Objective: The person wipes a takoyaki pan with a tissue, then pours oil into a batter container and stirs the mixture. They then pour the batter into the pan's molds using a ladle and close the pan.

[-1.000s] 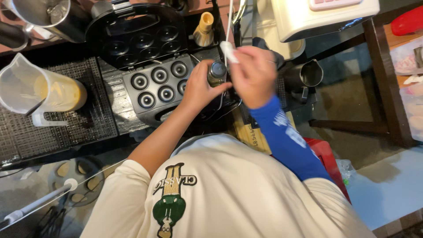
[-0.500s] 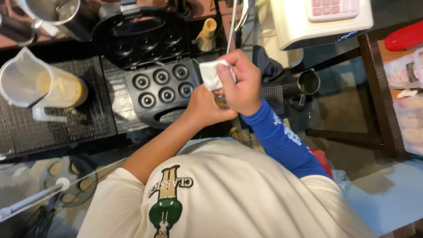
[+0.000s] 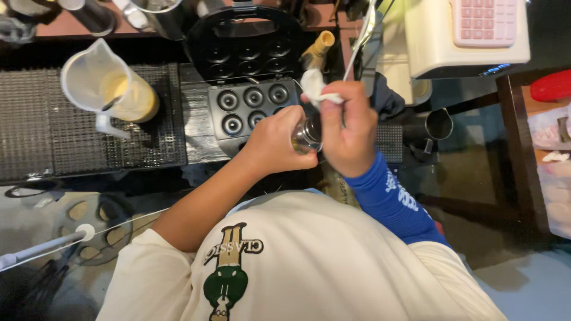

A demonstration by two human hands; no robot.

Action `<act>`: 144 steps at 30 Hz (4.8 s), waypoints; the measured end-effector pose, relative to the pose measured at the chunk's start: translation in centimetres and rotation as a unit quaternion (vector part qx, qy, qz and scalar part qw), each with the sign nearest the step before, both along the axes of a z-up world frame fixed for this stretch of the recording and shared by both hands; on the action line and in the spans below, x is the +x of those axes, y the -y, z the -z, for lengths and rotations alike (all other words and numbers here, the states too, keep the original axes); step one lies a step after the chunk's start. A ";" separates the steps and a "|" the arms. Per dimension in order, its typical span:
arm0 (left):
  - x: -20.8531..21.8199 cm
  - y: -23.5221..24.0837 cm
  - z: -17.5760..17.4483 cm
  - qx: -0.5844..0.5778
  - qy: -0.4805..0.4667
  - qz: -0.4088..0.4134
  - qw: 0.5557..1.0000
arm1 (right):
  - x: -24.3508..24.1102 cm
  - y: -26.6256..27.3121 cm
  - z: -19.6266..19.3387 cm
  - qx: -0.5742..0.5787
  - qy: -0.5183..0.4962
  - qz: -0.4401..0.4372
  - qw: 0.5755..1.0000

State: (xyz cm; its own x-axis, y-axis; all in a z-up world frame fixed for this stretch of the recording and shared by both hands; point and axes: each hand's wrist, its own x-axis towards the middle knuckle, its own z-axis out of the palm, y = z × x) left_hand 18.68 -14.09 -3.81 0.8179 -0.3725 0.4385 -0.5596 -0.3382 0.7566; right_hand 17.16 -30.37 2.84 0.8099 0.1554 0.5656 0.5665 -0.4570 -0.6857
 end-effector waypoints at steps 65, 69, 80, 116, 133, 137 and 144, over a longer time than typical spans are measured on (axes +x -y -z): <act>8.3 -9.6 -3.5 0.507 -0.257 0.136 0.811 | -0.7 -7.7 14.7 0.309 -0.363 -0.029 0.878; 9.7 -7.2 -3.9 0.558 -0.324 0.153 0.749 | -0.5 -7.1 16.5 0.350 -0.383 -0.007 0.855; 5.1 -10.1 -4.4 0.335 -0.192 0.079 0.919 | -1.6 -6.2 8.6 0.052 -0.223 0.037 0.973; 4.8 -1.5 0.1 0.058 -0.091 0.092 0.990 | -1.9 0.5 -0.1 -0.073 -0.185 0.046 0.979; 1.8 -10.9 3.3 0.105 -0.192 -0.018 0.976 | 5.8 2.3 12.1 0.227 -0.538 -0.057 0.810; -0.3 -15.7 3.5 0.078 -0.230 -0.081 0.967 | 8.7 -1.2 15.6 -0.047 -0.349 -0.052 0.934; -3.0 -18.7 3.5 0.060 -0.308 -0.126 0.941 | 9.4 -7.2 16.5 -0.355 -0.131 -0.045 0.925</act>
State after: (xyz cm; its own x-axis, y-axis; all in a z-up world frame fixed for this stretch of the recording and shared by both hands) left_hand 15.70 4.66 -7.34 0.9720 -0.1487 -0.1817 0.0831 -0.5057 0.8587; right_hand 26.54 -23.17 -13.71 0.8702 0.4859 0.0816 0.4814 -0.8034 -0.3505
